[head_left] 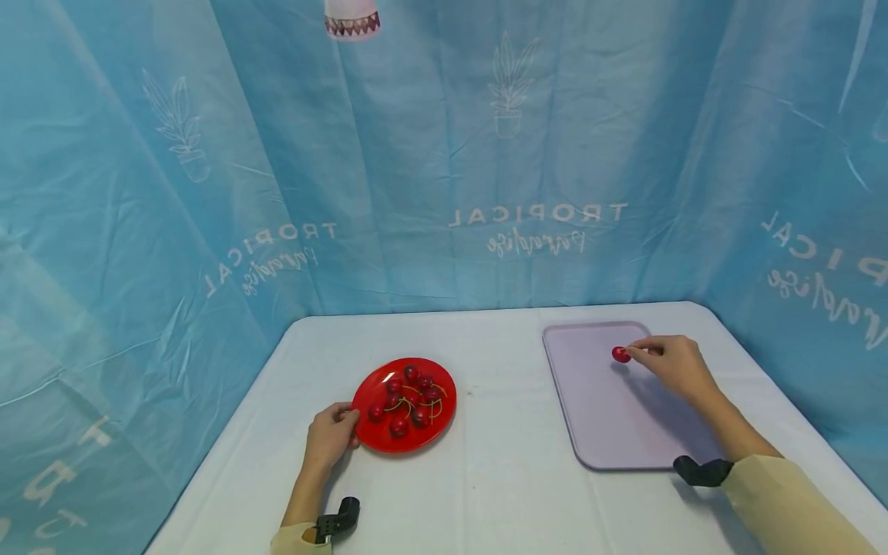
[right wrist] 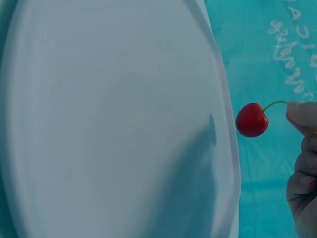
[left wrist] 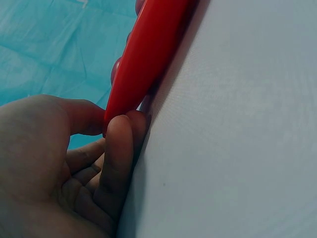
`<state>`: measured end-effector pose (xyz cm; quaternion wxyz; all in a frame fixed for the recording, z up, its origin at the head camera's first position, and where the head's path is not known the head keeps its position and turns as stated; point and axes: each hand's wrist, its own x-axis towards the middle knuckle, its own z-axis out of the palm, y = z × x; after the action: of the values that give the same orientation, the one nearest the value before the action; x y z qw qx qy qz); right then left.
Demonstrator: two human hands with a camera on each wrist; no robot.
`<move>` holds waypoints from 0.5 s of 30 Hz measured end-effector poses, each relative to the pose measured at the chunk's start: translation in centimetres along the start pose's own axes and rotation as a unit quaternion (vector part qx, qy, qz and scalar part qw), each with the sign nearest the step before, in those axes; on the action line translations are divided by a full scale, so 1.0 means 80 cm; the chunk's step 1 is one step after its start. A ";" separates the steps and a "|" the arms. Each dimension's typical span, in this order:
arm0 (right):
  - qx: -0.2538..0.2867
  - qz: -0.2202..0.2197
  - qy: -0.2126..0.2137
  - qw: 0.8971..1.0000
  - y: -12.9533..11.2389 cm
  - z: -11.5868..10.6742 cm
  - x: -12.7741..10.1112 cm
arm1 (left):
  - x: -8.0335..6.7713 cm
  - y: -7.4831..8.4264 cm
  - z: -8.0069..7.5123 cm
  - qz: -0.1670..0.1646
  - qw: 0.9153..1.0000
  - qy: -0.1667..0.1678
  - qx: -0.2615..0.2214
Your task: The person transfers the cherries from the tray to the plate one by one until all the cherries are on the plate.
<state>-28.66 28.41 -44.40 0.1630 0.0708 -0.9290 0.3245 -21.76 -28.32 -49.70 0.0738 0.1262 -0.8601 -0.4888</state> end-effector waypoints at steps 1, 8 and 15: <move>0.004 0.002 -0.001 1.000 -0.002 0.001 0.000 | 0.000 0.000 0.000 0.000 1.000 0.001 0.000; 0.034 0.021 -0.014 0.999 -0.015 0.009 0.001 | 0.001 0.001 0.001 0.007 1.000 0.008 -0.005; 0.049 -0.005 -0.017 0.999 -0.020 0.025 0.004 | 0.002 -0.001 0.003 0.007 1.000 0.013 -0.004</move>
<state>-29.06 25.90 -44.84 0.1450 0.0894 -0.9143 0.3676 -21.94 -28.24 -49.89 0.0888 0.1262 -0.8579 -0.4901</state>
